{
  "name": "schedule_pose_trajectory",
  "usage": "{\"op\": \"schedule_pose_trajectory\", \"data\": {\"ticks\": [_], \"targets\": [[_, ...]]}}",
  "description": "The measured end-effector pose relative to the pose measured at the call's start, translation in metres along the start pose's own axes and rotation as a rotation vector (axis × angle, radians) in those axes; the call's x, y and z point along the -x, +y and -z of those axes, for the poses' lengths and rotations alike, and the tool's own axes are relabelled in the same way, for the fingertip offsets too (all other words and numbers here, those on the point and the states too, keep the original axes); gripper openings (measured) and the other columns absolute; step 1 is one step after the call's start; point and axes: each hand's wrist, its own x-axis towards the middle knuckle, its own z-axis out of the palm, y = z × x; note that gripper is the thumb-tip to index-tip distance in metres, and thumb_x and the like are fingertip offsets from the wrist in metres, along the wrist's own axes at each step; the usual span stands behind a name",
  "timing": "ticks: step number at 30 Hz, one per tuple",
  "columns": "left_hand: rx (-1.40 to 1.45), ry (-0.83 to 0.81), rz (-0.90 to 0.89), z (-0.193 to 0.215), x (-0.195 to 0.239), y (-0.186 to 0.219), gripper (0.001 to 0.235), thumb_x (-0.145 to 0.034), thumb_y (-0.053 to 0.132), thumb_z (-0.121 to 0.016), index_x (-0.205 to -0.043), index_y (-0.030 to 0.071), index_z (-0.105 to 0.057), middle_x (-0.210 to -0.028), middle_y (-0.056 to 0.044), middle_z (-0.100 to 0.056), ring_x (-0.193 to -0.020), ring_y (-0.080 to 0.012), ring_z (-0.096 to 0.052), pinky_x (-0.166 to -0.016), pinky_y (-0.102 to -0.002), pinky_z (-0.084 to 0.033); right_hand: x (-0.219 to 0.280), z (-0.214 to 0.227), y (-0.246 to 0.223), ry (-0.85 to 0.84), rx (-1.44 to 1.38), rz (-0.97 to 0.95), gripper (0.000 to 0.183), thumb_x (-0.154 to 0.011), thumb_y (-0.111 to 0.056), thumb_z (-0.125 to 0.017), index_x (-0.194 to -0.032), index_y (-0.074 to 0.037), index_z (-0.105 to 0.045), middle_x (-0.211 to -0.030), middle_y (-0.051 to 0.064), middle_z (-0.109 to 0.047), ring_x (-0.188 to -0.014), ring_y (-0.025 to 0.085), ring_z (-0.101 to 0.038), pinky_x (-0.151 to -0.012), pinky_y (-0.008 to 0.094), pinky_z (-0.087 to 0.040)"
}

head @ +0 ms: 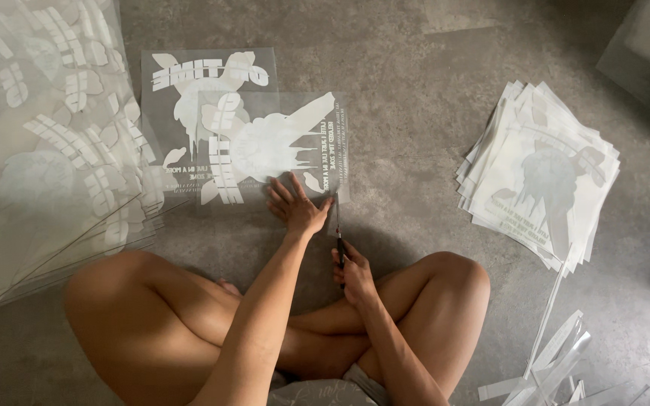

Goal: The person sits on the floor and uses scissors to cut out a design from a sheet of white paper. They trim the edges of the paper and separate the cut pieces, placing them into a pile.

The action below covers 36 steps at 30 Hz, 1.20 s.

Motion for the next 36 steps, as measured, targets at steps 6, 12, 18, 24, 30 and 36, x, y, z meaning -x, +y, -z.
{"op": "schedule_pose_trajectory", "data": {"ticks": [6, 12, 18, 24, 30, 36], "targets": [[0.01, -0.027, 0.002, -0.001, -0.005, -0.002, 0.101, -0.075, 0.056, -0.058, -0.145, 0.011, 0.0, -0.145, -0.025, 0.016, -0.133, -0.0421, 0.016, -0.105, -0.055, 0.008, -0.002, -0.007, -0.004, 0.025, 0.026, 0.008, 0.053, -0.087, -0.007, -0.056, -0.133, 0.007, -0.033, -0.068, 0.003, -0.039, -0.048, 0.004, -0.03, -0.042, 0.018, -0.028], [0.02, -0.058, 0.0, -0.004, -0.01, -0.005, 0.104, -0.074, 0.055, -0.06, -0.144, 0.011, 0.003, -0.144, -0.025, 0.019, -0.133, -0.0425, 0.018, -0.104, -0.055, 0.011, 0.0, -0.011, -0.009, 0.046, 0.022, -0.002, 0.051, -0.087, -0.004, -0.05, -0.134, 0.006, -0.031, -0.068, 0.003, -0.039, -0.048, 0.005, -0.029, -0.041, 0.018, -0.025], [0.051, -0.056, -0.033, -0.003, -0.008, -0.008, 0.105, -0.074, 0.052, -0.062, -0.144, 0.01, 0.004, -0.144, -0.026, 0.019, -0.132, -0.0438, 0.018, -0.104, -0.056, 0.011, -0.012, 0.003, 0.003, 0.042, 0.047, -0.001, 0.05, -0.086, -0.004, -0.056, -0.131, 0.006, -0.037, -0.065, 0.001, -0.04, -0.046, 0.004, -0.03, -0.04, 0.017, -0.026], [0.029, -0.098, -0.013, 0.001, -0.008, -0.007, 0.104, -0.075, 0.05, -0.062, -0.144, 0.011, 0.006, -0.144, -0.025, 0.02, -0.132, -0.0427, 0.02, -0.104, -0.056, 0.012, -0.011, -0.003, 0.0, 0.051, 0.039, -0.007, 0.049, -0.086, -0.004, -0.055, -0.131, 0.006, -0.038, -0.063, 0.001, -0.037, -0.047, 0.004, -0.028, -0.042, 0.019, -0.024], [0.009, -0.137, 0.014, -0.004, -0.016, -0.008, 0.107, -0.074, 0.055, -0.061, -0.144, 0.012, 0.009, -0.144, -0.024, 0.022, -0.131, -0.0426, 0.022, -0.102, -0.057, 0.015, -0.005, -0.013, -0.016, 0.052, 0.055, 0.009, 0.047, -0.085, -0.005, -0.058, -0.128, 0.006, -0.041, -0.061, 0.001, -0.038, -0.046, 0.004, -0.029, -0.042, 0.02, -0.025], [-0.042, -0.15, 0.042, -0.003, -0.016, -0.003, 0.107, -0.074, 0.055, -0.06, -0.144, 0.012, 0.008, -0.144, -0.024, 0.021, -0.131, -0.043, 0.021, -0.103, -0.056, 0.013, -0.031, -0.01, -0.007, 0.09, 0.027, 0.016, 0.044, -0.084, -0.004, -0.058, -0.125, 0.006, -0.045, -0.061, 0.001, -0.036, -0.047, 0.005, -0.03, -0.041, 0.019, -0.025]]}}
